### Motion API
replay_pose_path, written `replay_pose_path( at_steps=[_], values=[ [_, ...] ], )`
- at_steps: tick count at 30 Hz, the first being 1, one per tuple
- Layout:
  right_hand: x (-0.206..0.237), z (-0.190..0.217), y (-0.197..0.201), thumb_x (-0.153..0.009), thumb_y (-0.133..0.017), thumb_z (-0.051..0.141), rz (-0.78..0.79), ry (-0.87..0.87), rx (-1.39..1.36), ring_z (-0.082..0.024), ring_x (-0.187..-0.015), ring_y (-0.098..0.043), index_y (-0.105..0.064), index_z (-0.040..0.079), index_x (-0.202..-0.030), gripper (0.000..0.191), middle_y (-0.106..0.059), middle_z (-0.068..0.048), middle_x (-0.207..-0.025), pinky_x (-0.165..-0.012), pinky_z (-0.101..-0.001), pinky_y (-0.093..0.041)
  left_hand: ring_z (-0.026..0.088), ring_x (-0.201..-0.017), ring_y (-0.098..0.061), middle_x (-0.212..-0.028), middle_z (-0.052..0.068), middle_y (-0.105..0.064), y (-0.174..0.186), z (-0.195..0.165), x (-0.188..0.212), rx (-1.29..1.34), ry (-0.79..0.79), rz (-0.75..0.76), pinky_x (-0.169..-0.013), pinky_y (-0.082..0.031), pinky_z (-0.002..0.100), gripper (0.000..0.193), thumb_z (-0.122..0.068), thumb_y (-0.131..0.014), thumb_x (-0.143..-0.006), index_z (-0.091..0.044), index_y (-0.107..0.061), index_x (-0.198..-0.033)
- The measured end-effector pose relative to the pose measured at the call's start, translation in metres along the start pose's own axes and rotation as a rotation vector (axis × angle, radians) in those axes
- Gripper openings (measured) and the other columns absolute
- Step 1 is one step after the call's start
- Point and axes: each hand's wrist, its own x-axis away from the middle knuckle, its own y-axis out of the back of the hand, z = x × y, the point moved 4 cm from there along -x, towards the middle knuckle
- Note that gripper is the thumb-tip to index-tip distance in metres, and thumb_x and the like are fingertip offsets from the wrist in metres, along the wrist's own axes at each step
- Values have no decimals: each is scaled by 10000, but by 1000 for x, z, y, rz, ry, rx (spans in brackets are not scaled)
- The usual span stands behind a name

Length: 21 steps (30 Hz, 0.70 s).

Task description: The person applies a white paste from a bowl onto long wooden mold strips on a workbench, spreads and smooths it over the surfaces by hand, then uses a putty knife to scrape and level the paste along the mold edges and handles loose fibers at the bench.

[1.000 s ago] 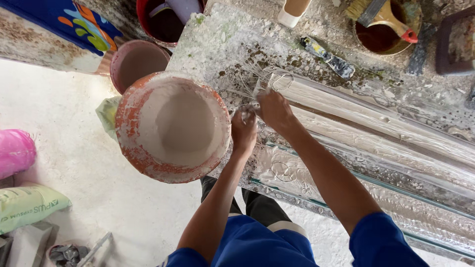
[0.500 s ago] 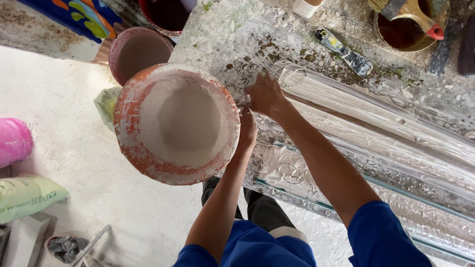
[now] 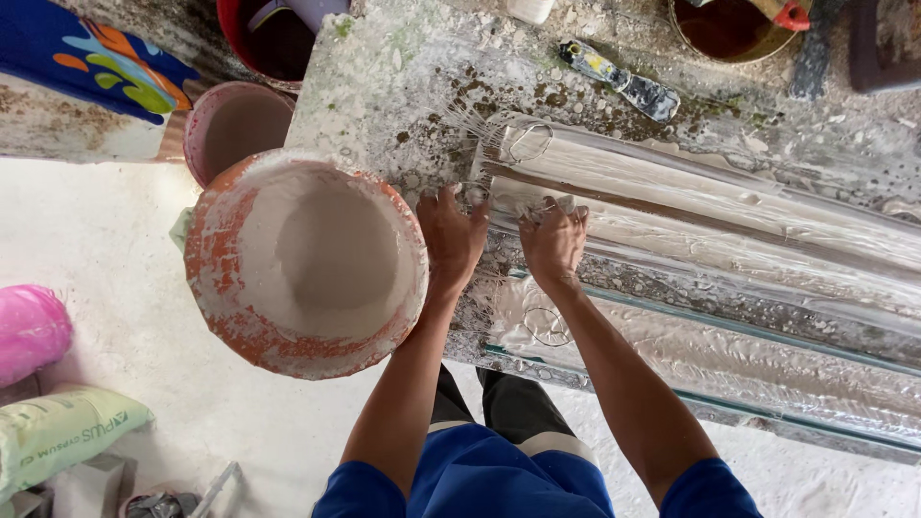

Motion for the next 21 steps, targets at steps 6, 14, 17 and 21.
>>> replay_pose_path(
  at_steps=[6, 14, 17, 21],
  values=[
    [3, 3, -6, -823, -819, 290, -120, 57, -38, -275, -964, -581, -646, -14, -1256, 556, -680, -126, -979, -1056, -483, -391, 578, -1336, -384, -1372, 427, -419, -19, 8, 2, -124, -3, 92, -1075, -334, 636, 753, -293, -899, -766, 18, -487, -1315],
    [15, -87, 42, -1025, -597, 229, -214, -369, -161, -193, -910, -565, -649, 120, -1124, 156, -617, -56, -1074, -888, -467, -516, 488, -1223, -491, -1274, 356, -478, -22, 1, 3, -140, -37, 56, -1008, -405, 609, 693, -292, -870, -787, 9, -489, -1282],
    [34, -65, 49, -1123, -472, 155, -247, -32, 123, -236, -1008, -572, -595, 83, -1290, 220, -645, -117, -1151, -966, -452, -475, 479, -1312, -473, -1346, 347, -475, -29, 7, 3, -91, 82, 174, -1075, -393, 602, 668, -290, -829, -845, -6, -472, -1332],
    [58, 7, -3, -1015, -420, 415, 170, 681, 277, -407, -1459, -313, -433, -32, -1464, 634, -371, -297, -1547, -1208, -507, -222, 600, -1433, -255, -1465, 478, -322, -33, 8, 4, -58, 42, 154, -1187, -200, 669, 760, -292, -832, -905, 39, -396, -1431]
  ],
)
